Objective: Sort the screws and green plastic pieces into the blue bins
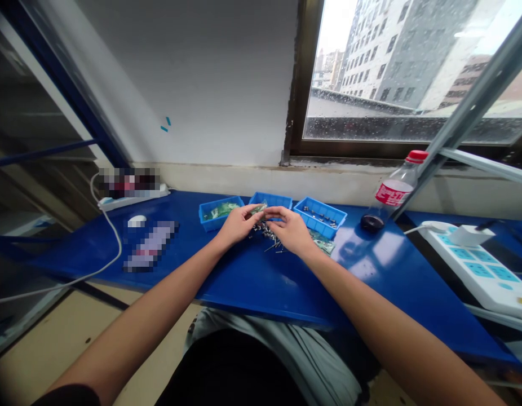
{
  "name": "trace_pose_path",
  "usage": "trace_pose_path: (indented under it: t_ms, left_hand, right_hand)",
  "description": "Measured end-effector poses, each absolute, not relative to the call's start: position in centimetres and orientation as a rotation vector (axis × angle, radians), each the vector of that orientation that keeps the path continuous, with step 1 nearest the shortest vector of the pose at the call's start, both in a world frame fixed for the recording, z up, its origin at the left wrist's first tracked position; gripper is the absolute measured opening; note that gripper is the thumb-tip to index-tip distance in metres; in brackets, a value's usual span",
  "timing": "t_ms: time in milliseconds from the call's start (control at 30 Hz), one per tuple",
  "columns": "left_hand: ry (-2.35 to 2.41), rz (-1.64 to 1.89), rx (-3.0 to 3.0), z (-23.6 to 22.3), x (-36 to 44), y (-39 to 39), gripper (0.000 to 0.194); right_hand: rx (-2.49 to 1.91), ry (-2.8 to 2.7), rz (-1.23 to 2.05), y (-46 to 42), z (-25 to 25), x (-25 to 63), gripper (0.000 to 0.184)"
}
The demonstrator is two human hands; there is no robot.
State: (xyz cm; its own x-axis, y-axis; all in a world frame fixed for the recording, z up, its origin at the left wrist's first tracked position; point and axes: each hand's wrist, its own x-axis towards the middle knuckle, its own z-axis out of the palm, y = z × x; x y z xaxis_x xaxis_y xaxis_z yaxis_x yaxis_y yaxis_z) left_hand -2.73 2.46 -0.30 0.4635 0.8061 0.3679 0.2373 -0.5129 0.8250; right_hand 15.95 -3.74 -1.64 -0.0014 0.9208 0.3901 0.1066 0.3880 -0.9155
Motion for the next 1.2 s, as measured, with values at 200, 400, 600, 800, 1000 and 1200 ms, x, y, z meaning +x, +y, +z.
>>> trace_pose_path:
  t_ms: [200, 400, 600, 800, 1000, 1200]
  left_hand:
    - [0.950, 1.259, 2.395, 1.1, -4.5, 2.8, 0.038]
    - [1.498, 1.156, 2.558, 0.6, -6.5, 4.3, 0.029]
    - [1.735, 0.940, 2.604, 0.6, -6.3, 3.8, 0.036]
    - [1.478, 1.248, 2.655, 1.3, -5.8, 3.0, 0.031]
    - [0.778, 1.237, 2.636, 0.6, -3.7, 1.7, 0.025]
    - [0.651, 1.093, 2.613, -0.3, -2.8, 1.5, 0.023]
  right_hand:
    - [-1.161, -1.578, 0.494, -3.8, -1.8, 16.5, 0.021]
    - [-1.173, -1.884, 0.164, -3.5, -2.5, 17.1, 0.014]
    - [-1.074, -2.210, 0.117, -3.1, -3.3, 17.4, 0.012]
    - [-1.116, -2.271, 0.051, -2.9, -3.7, 17.3, 0.011]
    - [-1.154, -2.285, 0.019, -2.8, -3.5, 17.2, 0.012]
    - [-1.105, -2.377, -0.053, -3.0, -3.0, 17.0, 0.015]
